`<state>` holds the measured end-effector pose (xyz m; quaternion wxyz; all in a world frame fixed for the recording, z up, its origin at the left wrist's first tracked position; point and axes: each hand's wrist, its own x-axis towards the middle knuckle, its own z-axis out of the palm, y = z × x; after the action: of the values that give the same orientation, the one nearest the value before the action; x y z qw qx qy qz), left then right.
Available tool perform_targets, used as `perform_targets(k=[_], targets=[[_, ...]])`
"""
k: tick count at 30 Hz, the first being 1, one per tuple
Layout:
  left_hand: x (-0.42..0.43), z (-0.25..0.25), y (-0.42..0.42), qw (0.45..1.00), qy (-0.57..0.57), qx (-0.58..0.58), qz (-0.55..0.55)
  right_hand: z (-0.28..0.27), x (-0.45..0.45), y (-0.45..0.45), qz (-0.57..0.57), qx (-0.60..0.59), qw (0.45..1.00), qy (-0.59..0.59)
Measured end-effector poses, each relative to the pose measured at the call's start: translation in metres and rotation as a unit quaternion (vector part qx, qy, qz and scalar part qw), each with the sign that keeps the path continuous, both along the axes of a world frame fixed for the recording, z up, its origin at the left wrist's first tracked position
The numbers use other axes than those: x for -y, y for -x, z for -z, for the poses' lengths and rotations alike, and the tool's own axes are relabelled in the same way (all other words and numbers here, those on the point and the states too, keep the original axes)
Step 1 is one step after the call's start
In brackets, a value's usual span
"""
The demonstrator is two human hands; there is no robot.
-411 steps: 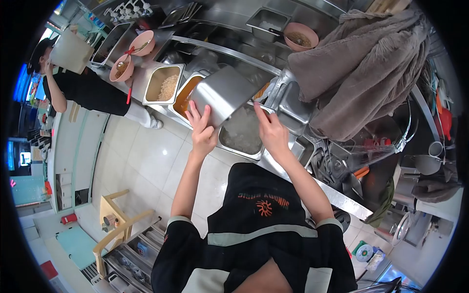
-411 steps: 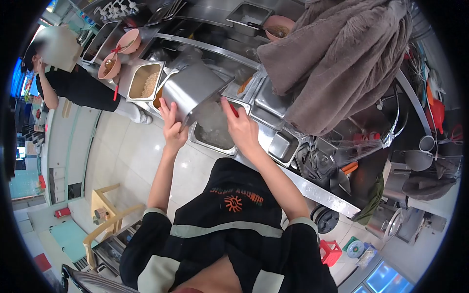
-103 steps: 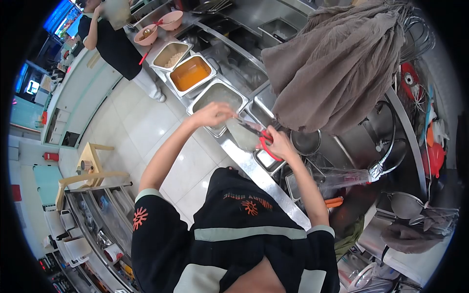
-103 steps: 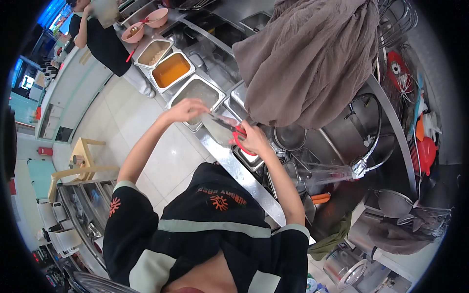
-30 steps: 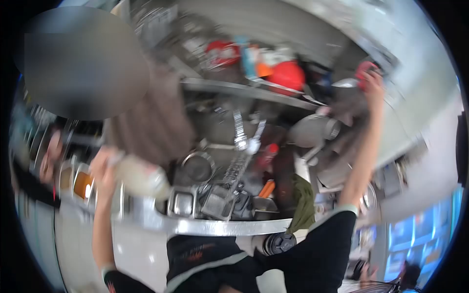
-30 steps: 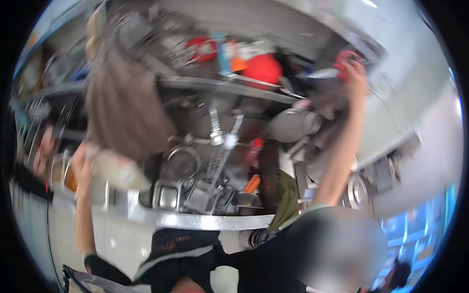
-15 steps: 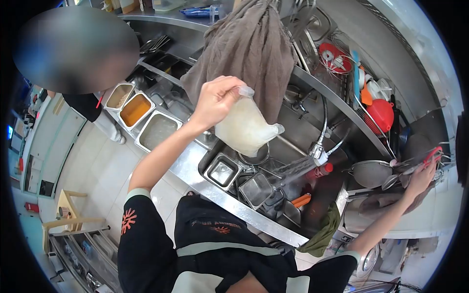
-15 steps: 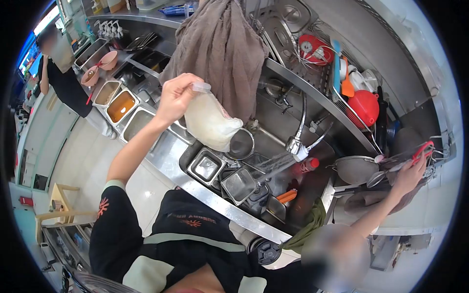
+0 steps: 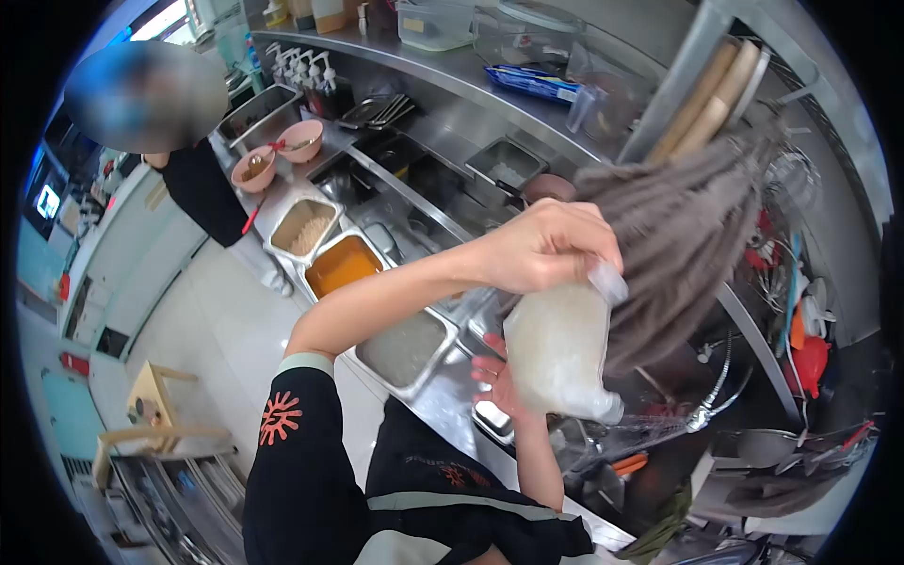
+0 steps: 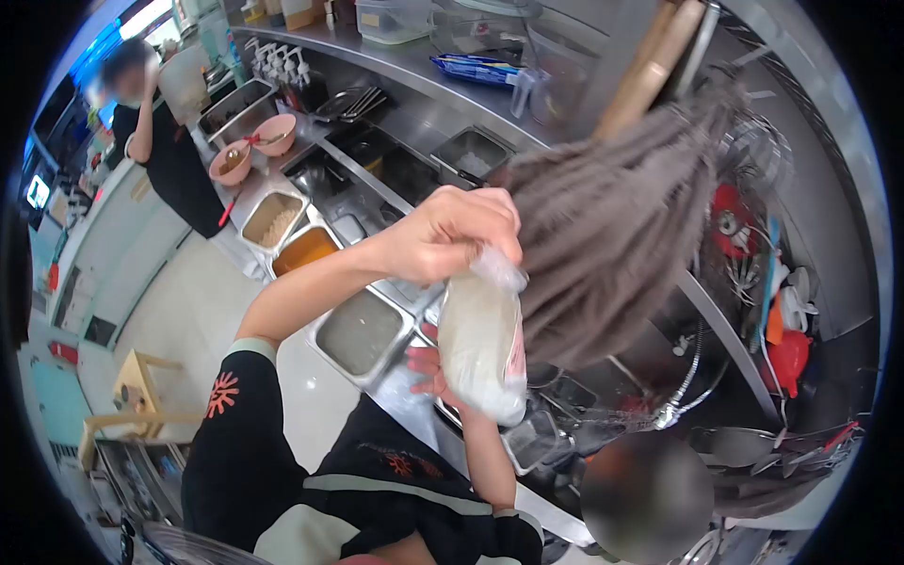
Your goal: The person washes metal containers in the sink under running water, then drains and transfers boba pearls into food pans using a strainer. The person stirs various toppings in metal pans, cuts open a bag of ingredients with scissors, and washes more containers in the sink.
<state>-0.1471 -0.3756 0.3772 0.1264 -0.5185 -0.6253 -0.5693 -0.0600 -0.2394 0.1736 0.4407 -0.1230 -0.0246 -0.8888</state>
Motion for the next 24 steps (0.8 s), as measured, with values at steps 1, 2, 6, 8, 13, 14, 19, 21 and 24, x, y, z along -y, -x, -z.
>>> perform_targets(k=[1, 2, 6, 8, 13, 14, 19, 21, 24], targets=[[0.015, -0.003, 0.013, 0.999, 0.019, -0.001, 0.043, -0.003, 0.018, 0.008, 0.024, 0.010, 1.000, 0.012], [0.028, -0.006, 0.027, 0.995, 0.038, -0.002, 0.088, -0.008, 0.032, 0.015, 0.050, 0.021, 0.998, 0.024], [0.079, -0.015, 0.092, 0.965, 0.127, -0.015, 0.228, -0.029, 0.108, 0.043, 0.246, 0.129, 0.949, -0.151], [0.098, -0.016, 0.129, 0.942, 0.173, -0.049, 0.284, -0.018, 0.143, 0.073, 0.341, 0.068, 0.897, -0.273], [0.134, 0.015, 0.198, 0.914, 0.265, -0.048, 0.303, 0.046, 0.192, 0.155, 0.457, 0.026, 0.839, -0.294], [0.139, 0.026, 0.209, 0.910, 0.278, -0.041, 0.305, 0.051, 0.200, 0.166, 0.496, 0.044, 0.842, -0.208], [0.151, 0.077, 0.251, 0.914, 0.300, 0.043, 0.270, 0.090, 0.211, 0.196, 0.503, 0.190, 0.839, -0.083], [0.147, 0.103, 0.273, 0.915, 0.287, 0.074, 0.272, 0.108, 0.212, 0.205, 0.536, 0.198, 0.817, -0.080], [0.131, 0.117, 0.299, 0.918, 0.273, 0.057, 0.281, 0.131, 0.205, 0.218, 0.543, 0.209, 0.812, -0.036]])
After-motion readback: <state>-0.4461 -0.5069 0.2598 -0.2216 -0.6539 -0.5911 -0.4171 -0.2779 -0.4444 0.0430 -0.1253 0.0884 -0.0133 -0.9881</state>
